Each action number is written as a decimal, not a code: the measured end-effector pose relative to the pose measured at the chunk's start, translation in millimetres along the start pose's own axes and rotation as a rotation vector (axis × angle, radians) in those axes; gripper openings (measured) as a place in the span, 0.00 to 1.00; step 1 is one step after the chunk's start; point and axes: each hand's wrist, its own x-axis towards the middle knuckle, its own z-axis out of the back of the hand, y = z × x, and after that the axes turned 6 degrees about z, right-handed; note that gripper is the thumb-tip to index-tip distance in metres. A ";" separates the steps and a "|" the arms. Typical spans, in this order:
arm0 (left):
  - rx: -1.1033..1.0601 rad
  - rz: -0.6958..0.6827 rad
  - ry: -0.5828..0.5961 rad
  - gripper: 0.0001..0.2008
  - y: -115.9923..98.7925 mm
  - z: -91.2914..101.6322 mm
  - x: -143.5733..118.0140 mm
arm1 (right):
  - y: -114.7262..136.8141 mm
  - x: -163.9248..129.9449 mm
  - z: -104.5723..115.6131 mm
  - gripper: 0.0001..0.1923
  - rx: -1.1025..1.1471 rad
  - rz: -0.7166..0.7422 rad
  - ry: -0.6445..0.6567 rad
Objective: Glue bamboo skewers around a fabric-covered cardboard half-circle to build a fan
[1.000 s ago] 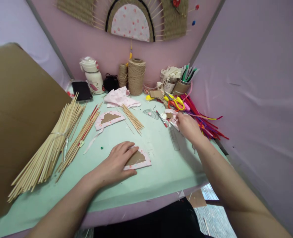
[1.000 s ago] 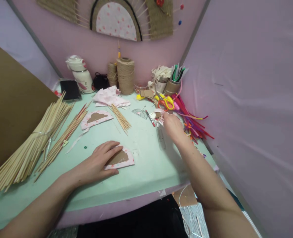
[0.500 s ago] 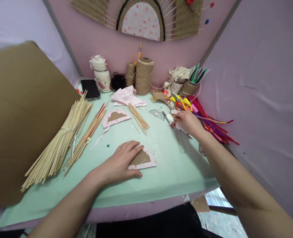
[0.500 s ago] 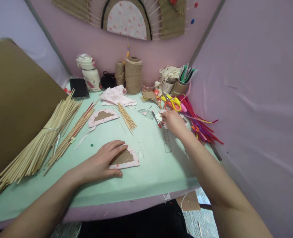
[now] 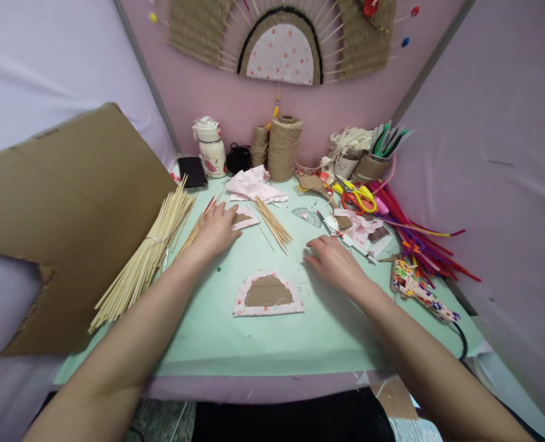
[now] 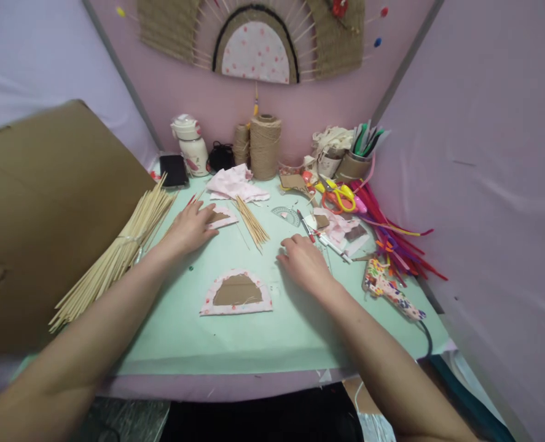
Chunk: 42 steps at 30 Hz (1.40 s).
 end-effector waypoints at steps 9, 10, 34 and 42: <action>-0.012 0.205 -0.113 0.21 21.1 -9.8 -0.9 | 42.1 62.9 -6.8 0.20 0.126 -0.021 -0.085; 0.004 0.218 -0.128 0.20 22.9 -9.9 -1.9 | 43.2 67.9 -7.6 0.18 0.121 -0.029 -0.088; -0.459 -0.622 0.043 0.06 -44.0 -19.4 29.5 | -100.8 -149.6 40.9 0.19 0.081 -0.583 -0.150; -0.560 -0.648 -0.070 0.11 -75.4 42.6 -16.3 | -133.8 -156.4 9.7 0.28 -0.063 -0.606 0.060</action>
